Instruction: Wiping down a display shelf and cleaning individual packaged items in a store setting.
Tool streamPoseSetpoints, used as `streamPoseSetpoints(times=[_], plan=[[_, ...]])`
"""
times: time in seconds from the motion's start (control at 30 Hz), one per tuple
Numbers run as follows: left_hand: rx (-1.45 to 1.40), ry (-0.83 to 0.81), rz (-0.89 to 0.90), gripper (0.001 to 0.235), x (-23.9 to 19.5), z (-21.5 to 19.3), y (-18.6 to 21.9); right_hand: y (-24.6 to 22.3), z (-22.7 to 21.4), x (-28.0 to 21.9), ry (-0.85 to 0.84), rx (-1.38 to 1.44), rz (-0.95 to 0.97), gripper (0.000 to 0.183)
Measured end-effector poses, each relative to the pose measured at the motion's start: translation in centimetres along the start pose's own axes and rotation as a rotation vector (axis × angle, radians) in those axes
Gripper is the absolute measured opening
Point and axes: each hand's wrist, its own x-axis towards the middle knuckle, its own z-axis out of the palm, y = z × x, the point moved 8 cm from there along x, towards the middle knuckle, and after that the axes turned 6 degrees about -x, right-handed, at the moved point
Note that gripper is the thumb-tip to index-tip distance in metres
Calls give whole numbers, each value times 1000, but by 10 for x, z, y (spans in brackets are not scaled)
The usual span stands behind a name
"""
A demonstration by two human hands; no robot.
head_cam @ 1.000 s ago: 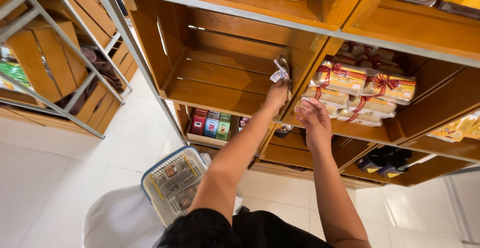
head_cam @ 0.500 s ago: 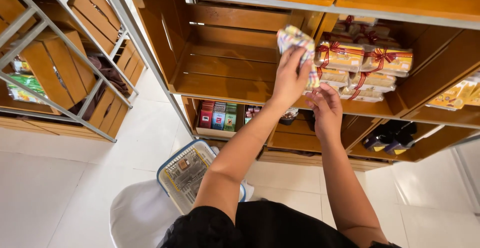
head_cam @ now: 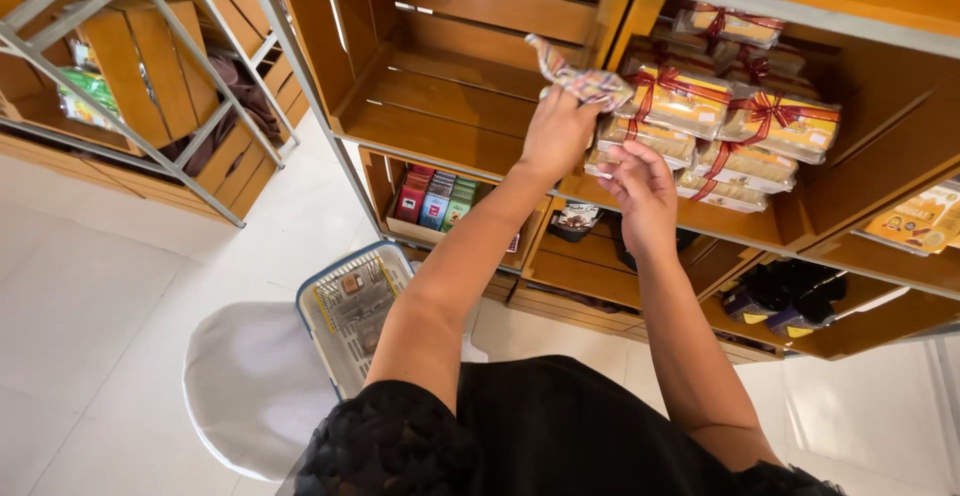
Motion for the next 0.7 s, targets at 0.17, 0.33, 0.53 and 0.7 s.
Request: streamPoseSetpoints(times=[0.17, 0.33, 0.53, 0.7], plan=[[82, -20, -47, 16, -67, 20, -3, 38, -19, 3, -117, 13, 113, 30], [141, -13, -74, 7, -90, 11, 11, 63, -23, 11, -206, 8, 194, 29], [141, -194, -187, 11, -125, 5, 17, 109, -25, 20, -288, -2, 335, 29], [-58, -264, -446, 21, -166, -3, -25, 131, -12, 16, -336, 0, 414, 28]])
